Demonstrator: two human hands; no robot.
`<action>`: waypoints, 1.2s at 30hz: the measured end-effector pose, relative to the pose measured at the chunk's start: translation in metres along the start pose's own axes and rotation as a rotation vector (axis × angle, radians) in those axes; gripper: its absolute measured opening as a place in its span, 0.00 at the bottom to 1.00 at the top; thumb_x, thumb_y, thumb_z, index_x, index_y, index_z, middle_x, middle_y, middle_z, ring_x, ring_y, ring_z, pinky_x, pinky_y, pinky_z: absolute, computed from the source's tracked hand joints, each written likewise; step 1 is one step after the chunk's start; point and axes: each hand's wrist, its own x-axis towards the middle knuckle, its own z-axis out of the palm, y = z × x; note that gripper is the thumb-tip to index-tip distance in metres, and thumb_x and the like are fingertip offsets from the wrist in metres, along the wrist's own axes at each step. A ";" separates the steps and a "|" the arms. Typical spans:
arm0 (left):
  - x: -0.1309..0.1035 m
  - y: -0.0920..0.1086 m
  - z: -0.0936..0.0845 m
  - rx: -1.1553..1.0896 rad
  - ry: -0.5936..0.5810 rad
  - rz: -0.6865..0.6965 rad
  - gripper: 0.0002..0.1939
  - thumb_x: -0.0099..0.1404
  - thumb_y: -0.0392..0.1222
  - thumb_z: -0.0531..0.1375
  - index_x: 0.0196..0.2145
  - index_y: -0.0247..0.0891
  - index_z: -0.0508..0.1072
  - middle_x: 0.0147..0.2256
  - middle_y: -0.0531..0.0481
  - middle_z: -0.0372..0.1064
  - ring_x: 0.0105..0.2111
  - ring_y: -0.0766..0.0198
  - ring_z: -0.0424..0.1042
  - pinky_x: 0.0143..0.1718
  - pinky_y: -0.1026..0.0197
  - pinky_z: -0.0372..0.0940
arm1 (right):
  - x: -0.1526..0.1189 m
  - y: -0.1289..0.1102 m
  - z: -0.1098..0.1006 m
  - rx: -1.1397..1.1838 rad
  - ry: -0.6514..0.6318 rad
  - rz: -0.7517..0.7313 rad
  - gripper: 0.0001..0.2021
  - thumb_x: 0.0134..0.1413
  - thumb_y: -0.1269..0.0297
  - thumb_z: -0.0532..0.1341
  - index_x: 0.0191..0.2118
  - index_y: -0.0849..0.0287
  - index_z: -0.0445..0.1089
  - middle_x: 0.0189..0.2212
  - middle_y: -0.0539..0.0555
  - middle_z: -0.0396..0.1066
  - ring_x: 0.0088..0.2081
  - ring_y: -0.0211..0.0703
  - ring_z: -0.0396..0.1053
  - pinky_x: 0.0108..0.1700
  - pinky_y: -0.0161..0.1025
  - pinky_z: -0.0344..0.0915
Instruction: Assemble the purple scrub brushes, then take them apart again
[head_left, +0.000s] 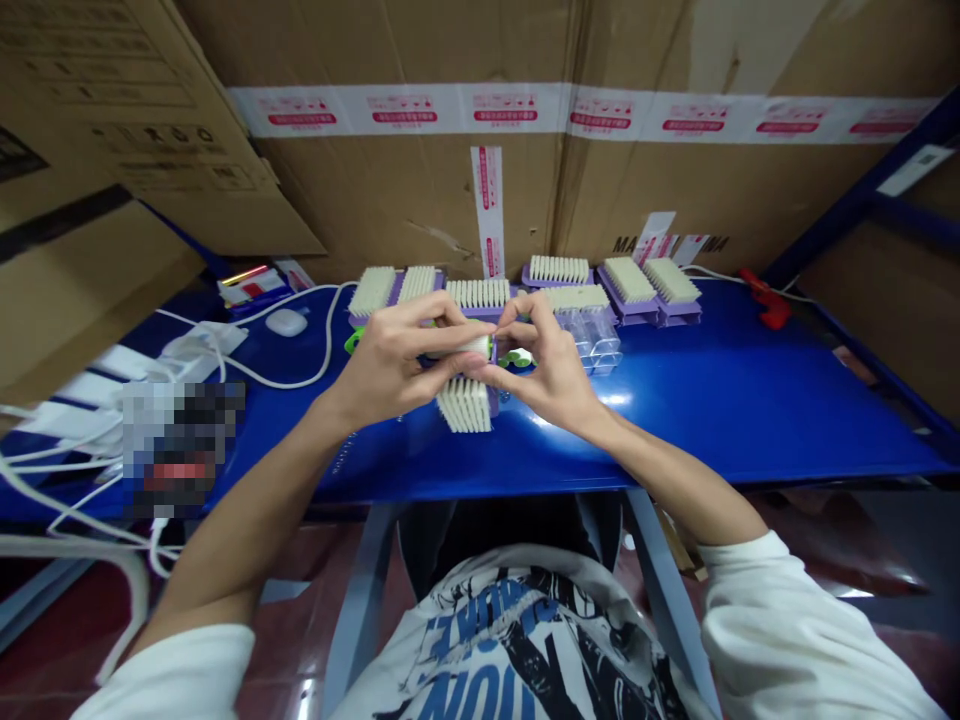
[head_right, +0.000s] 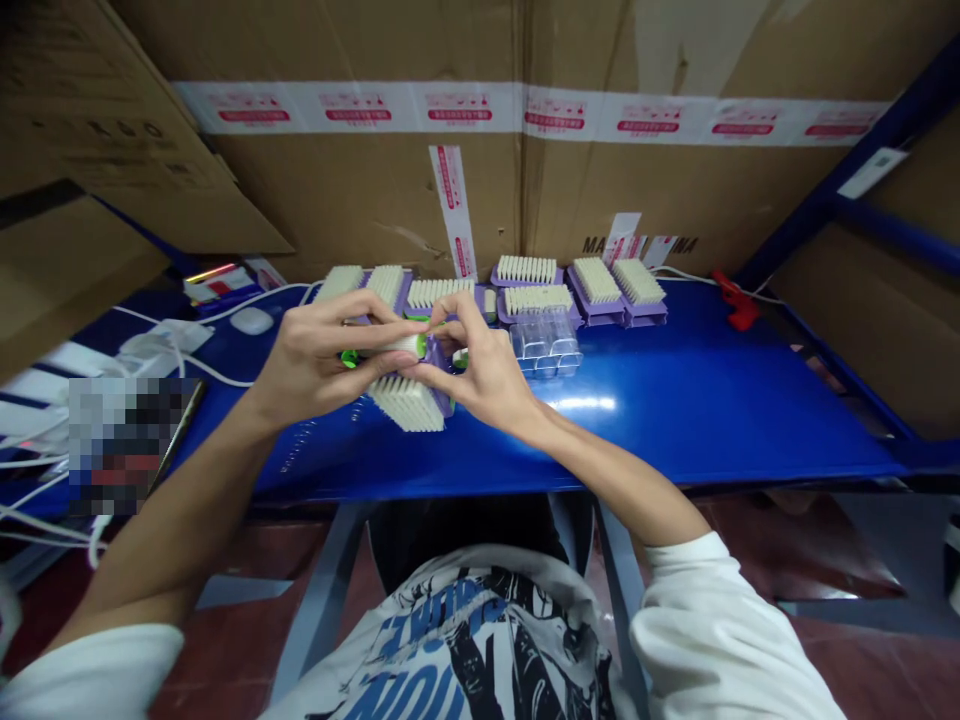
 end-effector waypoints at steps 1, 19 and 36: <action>0.000 0.001 0.000 0.011 0.010 -0.003 0.10 0.78 0.45 0.70 0.53 0.47 0.89 0.37 0.49 0.79 0.35 0.62 0.77 0.39 0.60 0.73 | 0.000 0.000 0.000 0.016 -0.001 -0.010 0.23 0.65 0.46 0.72 0.50 0.49 0.60 0.34 0.43 0.74 0.36 0.42 0.73 0.43 0.45 0.70; -0.013 -0.029 -0.011 -0.183 -0.111 -0.033 0.23 0.70 0.53 0.78 0.58 0.44 0.87 0.51 0.41 0.86 0.49 0.54 0.84 0.51 0.58 0.79 | -0.010 0.014 -0.092 -0.727 0.324 0.044 0.20 0.77 0.48 0.60 0.54 0.56 0.84 0.47 0.62 0.85 0.47 0.55 0.81 0.51 0.52 0.76; -0.052 -0.060 0.036 -0.611 0.142 -0.243 0.43 0.61 0.62 0.82 0.66 0.39 0.80 0.41 0.44 0.84 0.38 0.59 0.84 0.41 0.64 0.80 | -0.005 -0.056 -0.062 -0.484 -0.050 -0.299 0.21 0.83 0.59 0.56 0.70 0.51 0.78 0.62 0.59 0.82 0.62 0.52 0.80 0.66 0.51 0.76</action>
